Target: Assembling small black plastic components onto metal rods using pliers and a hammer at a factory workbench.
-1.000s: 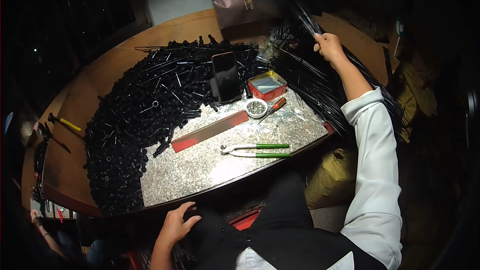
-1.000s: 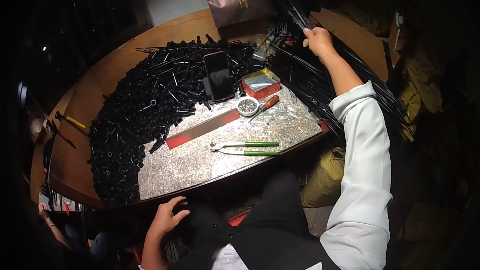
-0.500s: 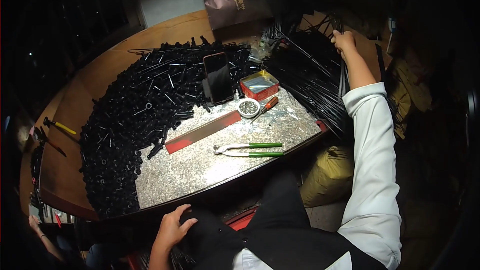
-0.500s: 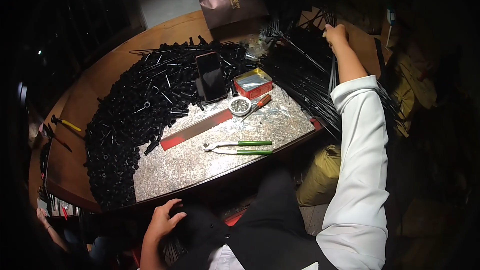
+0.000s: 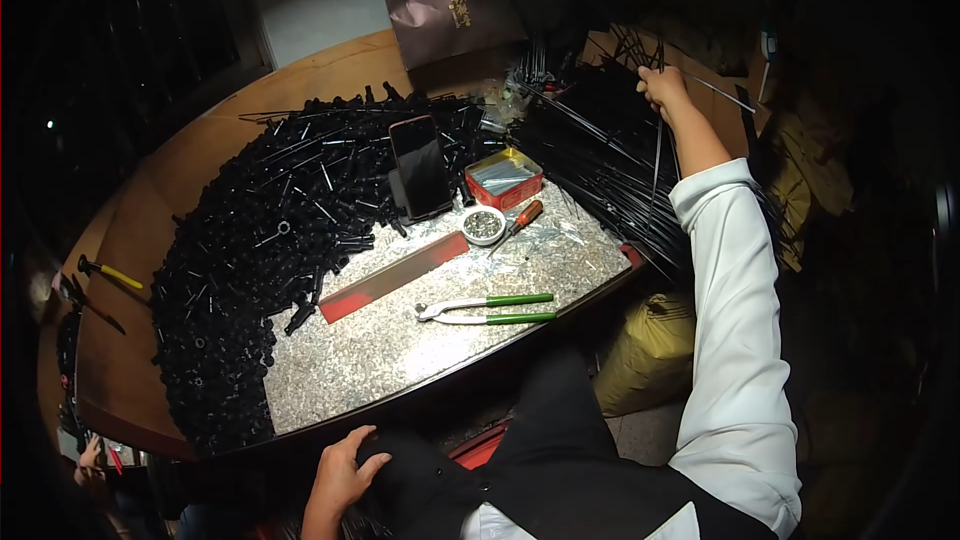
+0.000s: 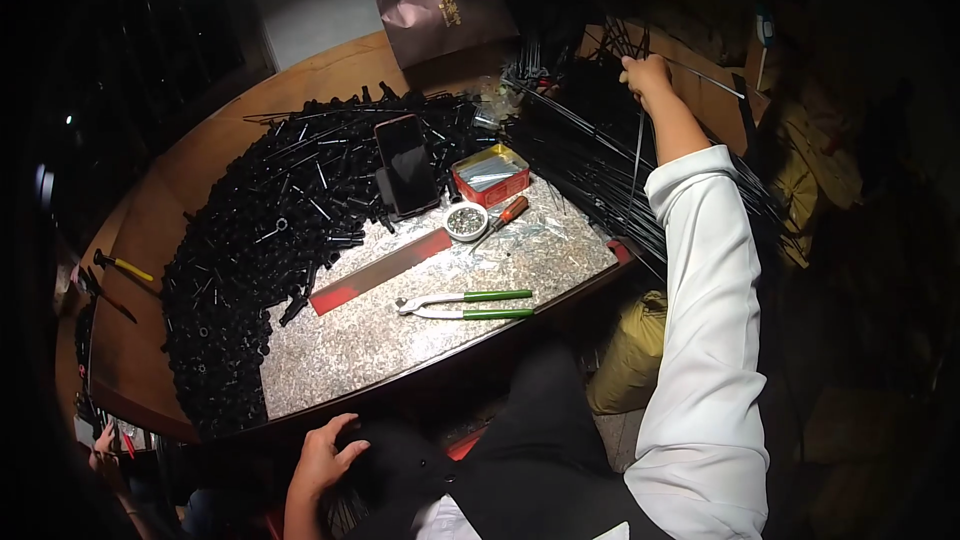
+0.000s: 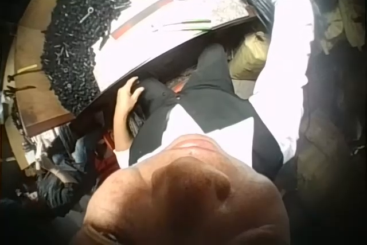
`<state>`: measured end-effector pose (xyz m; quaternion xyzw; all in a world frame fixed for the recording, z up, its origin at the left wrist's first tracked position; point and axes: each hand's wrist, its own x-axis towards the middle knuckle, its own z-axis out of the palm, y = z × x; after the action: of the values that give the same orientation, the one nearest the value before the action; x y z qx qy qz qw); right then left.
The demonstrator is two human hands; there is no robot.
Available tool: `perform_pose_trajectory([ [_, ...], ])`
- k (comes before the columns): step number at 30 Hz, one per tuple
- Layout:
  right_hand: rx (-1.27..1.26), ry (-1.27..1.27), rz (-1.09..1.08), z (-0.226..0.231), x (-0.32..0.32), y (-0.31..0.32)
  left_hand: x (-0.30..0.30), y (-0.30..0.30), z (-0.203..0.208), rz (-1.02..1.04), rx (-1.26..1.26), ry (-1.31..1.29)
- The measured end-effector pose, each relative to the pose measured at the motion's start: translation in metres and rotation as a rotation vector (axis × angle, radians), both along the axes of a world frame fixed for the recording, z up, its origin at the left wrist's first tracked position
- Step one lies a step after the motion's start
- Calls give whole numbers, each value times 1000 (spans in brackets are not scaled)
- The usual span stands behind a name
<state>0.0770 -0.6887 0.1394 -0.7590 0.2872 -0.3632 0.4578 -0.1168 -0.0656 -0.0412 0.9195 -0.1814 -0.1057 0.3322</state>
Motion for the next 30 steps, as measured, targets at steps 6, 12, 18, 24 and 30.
perform_pose_trajectory([
  [6, -125, -1, 180, -4, 51, 33, 8, -6, 5, 74, 67, 119],
  [12, -370, -222, 176, -3, 130, 59, 16, 3, -6, 66, 37, 35],
  [18, -270, -28, 292, 1, 137, 79, 15, 5, -1, 90, 34, 12],
  [24, -109, -15, 529, 20, 65, 129, 20, -8, 12, 13, -94, -165],
  [30, 100, -29, 869, 18, 1, 212, 35, -43, 59, 37, -166, -647],
])
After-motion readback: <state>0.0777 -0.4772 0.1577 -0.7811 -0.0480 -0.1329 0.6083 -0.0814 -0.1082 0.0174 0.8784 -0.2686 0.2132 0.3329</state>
